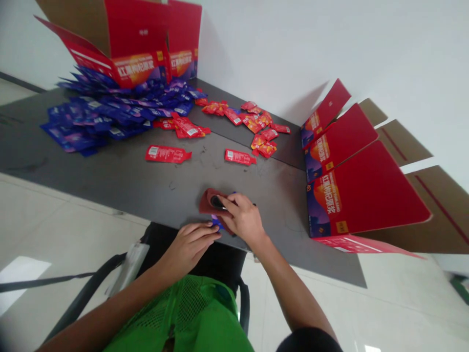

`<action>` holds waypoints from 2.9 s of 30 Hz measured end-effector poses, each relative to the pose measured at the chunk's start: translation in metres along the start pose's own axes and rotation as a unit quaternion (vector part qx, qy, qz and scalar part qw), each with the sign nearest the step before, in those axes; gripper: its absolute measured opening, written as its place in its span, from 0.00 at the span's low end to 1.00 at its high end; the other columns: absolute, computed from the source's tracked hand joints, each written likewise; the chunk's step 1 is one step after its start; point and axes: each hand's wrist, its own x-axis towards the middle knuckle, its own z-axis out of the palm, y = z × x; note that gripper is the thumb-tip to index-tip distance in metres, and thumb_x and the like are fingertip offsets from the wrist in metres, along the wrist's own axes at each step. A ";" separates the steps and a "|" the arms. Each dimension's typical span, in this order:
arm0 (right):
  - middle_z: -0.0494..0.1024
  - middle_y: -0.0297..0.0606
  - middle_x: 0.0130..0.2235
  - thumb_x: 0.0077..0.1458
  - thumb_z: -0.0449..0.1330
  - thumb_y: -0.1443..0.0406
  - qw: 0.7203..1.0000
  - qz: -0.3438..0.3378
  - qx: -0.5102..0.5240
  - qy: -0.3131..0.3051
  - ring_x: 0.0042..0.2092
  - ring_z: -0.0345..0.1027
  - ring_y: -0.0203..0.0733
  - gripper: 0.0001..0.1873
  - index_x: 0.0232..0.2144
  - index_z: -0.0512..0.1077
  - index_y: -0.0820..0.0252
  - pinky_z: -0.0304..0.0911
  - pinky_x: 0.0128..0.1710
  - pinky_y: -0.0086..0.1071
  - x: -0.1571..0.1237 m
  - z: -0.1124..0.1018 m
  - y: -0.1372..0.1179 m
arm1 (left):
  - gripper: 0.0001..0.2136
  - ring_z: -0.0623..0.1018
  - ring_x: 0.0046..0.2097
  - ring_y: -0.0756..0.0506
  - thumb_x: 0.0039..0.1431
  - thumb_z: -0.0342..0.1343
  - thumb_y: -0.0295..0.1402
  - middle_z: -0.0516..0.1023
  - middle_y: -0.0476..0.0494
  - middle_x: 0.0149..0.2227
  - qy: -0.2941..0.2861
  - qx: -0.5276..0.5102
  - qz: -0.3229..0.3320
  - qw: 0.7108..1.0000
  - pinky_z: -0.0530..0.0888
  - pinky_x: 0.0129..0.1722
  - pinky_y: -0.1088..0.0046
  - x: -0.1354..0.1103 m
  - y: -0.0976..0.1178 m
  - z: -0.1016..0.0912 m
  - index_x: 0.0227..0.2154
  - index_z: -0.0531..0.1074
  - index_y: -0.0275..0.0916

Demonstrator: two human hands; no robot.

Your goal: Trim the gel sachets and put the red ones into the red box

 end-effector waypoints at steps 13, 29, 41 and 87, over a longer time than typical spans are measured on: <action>0.76 0.42 0.46 0.66 0.58 0.60 0.999 0.000 -0.002 0.040 0.46 0.71 0.46 0.20 0.58 0.73 0.54 0.71 0.43 0.37 0.007 -0.013 -0.008 | 0.13 0.76 0.54 0.42 0.70 0.51 0.27 0.81 0.44 0.52 0.001 -0.010 -0.004 1.000 0.71 0.52 0.60 0.000 0.001 -0.002 0.53 0.76 0.41; 0.75 0.43 0.45 0.65 0.58 0.60 0.963 0.154 -0.100 0.197 0.44 0.71 0.46 0.17 0.53 0.76 0.55 0.69 0.43 0.37 0.013 -0.027 0.088 | 0.12 0.74 0.54 0.41 0.71 0.54 0.34 0.80 0.43 0.52 -0.045 0.022 -0.007 0.999 0.69 0.53 0.58 0.015 0.010 -0.018 0.53 0.75 0.40; 0.75 0.42 0.41 0.63 0.58 0.59 0.939 0.197 -0.025 0.282 0.43 0.72 0.47 0.13 0.45 0.78 0.57 0.70 0.43 0.39 -0.002 -0.030 0.104 | 0.33 0.70 0.52 0.34 0.65 0.57 0.51 0.72 0.32 0.54 -0.028 0.165 -0.106 0.980 0.68 0.50 0.54 0.063 0.014 -0.004 0.66 0.61 0.37; 0.77 0.40 0.44 0.66 0.59 0.59 0.992 0.029 0.070 0.098 0.44 0.72 0.44 0.16 0.54 0.76 0.53 0.70 0.43 0.36 -0.006 -0.032 0.009 | 0.12 0.75 0.59 0.41 0.71 0.53 0.36 0.80 0.42 0.55 -0.034 0.047 0.081 0.995 0.68 0.57 0.59 0.006 0.019 -0.010 0.52 0.76 0.40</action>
